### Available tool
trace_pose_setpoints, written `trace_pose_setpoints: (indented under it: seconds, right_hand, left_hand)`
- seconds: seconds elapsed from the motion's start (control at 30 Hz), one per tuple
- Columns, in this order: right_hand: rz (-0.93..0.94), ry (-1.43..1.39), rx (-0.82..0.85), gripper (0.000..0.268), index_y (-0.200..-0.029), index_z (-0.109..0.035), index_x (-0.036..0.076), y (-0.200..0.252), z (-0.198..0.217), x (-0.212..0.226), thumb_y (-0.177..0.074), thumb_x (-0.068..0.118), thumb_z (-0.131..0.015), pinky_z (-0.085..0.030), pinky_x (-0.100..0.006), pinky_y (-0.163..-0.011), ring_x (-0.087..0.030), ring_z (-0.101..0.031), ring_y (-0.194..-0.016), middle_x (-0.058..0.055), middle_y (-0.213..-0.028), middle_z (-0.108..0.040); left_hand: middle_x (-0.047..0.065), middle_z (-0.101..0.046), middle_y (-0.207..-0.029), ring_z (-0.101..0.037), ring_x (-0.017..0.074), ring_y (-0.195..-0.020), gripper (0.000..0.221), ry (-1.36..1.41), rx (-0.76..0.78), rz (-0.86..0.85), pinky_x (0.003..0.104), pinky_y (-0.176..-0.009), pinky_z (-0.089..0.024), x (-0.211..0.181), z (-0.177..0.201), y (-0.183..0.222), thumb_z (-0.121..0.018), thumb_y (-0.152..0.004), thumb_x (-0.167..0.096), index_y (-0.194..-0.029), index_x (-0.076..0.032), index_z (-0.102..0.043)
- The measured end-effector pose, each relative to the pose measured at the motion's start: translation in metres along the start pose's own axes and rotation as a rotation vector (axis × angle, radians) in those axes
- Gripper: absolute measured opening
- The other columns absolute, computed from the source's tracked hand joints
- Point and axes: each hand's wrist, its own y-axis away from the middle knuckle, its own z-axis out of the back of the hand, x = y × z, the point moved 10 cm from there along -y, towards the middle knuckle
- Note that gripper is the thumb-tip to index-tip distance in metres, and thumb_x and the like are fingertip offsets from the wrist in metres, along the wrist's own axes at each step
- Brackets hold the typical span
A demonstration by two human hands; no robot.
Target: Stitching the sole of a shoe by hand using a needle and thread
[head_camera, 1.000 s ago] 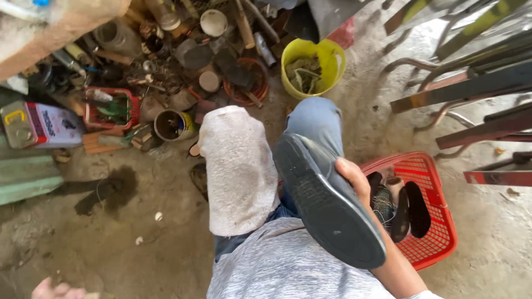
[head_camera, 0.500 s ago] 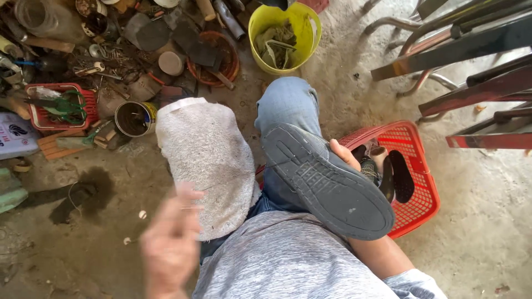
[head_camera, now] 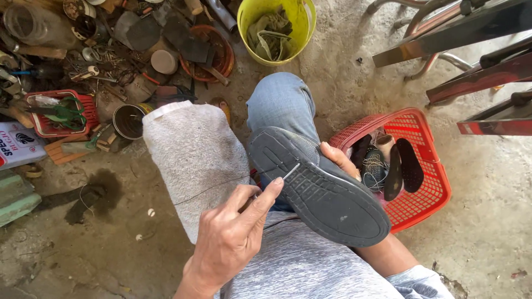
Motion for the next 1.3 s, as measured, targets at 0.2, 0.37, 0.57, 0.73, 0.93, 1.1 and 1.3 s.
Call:
trace_pose_setpoints:
  seconds: [0.2,0.37,0.57,0.73,0.93,1.1,1.3]
  right_hand:
    - [0.070,0.120,0.017,0.045,-0.102,-0.066,0.002,0.007,-0.024,0.013,-0.096,0.046,-0.058,-0.043,-0.038,-0.064,-0.020,-0.059,-0.072,-0.008,-0.083,-0.066]
    - [0.132,0.231,0.032,0.041,-0.096,-0.065,0.004,0.025,-0.054,0.027,-0.095,0.045,-0.059,-0.039,-0.033,-0.060,-0.015,-0.055,-0.067,-0.004,-0.078,-0.063]
    - [0.205,0.370,0.058,0.038,-0.088,-0.064,0.006,0.037,-0.084,0.039,-0.094,0.043,-0.060,-0.034,-0.028,-0.054,-0.009,-0.050,-0.061,0.001,-0.072,-0.060]
    - [0.241,0.483,0.112,0.036,-0.082,-0.063,0.008,0.037,-0.109,0.036,-0.093,0.042,-0.061,-0.030,-0.023,-0.050,-0.003,-0.046,-0.057,0.005,-0.067,-0.058]
    - [0.211,0.919,0.353,0.029,-0.093,-0.067,0.007,0.013,-0.111,-0.015,-0.105,0.030,-0.056,-0.036,-0.020,-0.056,-0.002,-0.043,-0.070,0.010,-0.079,-0.052]
    - [0.138,1.223,0.448,0.031,-0.101,-0.070,0.009,0.020,-0.153,-0.013,-0.100,0.038,-0.057,-0.049,-0.027,-0.073,-0.004,-0.055,-0.088,0.008,-0.094,-0.065]
    - [-0.118,1.738,0.397,0.042,-0.105,-0.073,0.020,0.036,-0.169,-0.008,-0.086,0.057,-0.067,-0.052,-0.036,-0.064,-0.009,-0.066,-0.070,0.002,-0.081,-0.079]
  left_hand:
    - [-0.001,-0.058,-0.096,-0.061,0.0225,-0.058,0.048,-0.035,0.047,0.008,0.039,-0.041,-0.045,-0.001,-0.004,-0.001,-0.061,-0.098,-0.007,-0.143,-0.023,-0.061]
    - [-0.003,-0.057,-0.094,-0.061,0.0227,-0.053,0.054,-0.049,0.071,0.029,0.039,-0.038,-0.046,0.000,-0.005,0.002,-0.061,-0.093,-0.005,-0.144,-0.024,-0.060]
    - [-0.002,-0.054,-0.089,-0.057,0.0247,-0.050,0.054,-0.113,0.071,0.038,0.040,-0.039,-0.047,0.001,0.000,0.008,-0.063,-0.092,-0.009,-0.144,-0.025,-0.060]
    - [-0.001,-0.053,-0.088,-0.058,0.0277,-0.044,0.047,-0.149,0.099,0.102,0.042,-0.037,-0.047,0.012,0.010,0.021,-0.064,-0.094,-0.015,-0.140,-0.026,-0.063]
    - [-0.001,-0.048,-0.083,-0.058,0.0225,-0.060,0.044,0.097,0.099,0.250,0.038,-0.051,-0.047,0.074,0.009,0.068,-0.060,-0.099,-0.011,-0.142,-0.021,-0.063]
    - [-0.001,-0.043,-0.081,-0.050,0.0221,-0.058,0.049,0.160,0.117,0.272,0.038,-0.051,-0.046,0.087,-0.002,0.083,-0.055,-0.100,-0.008,-0.147,-0.022,-0.059]
    - [0.000,-0.043,-0.077,-0.053,0.0270,-0.053,0.048,-0.032,0.156,0.139,0.043,-0.040,-0.045,0.087,-0.006,0.077,-0.063,-0.099,-0.018,-0.147,-0.026,-0.059]
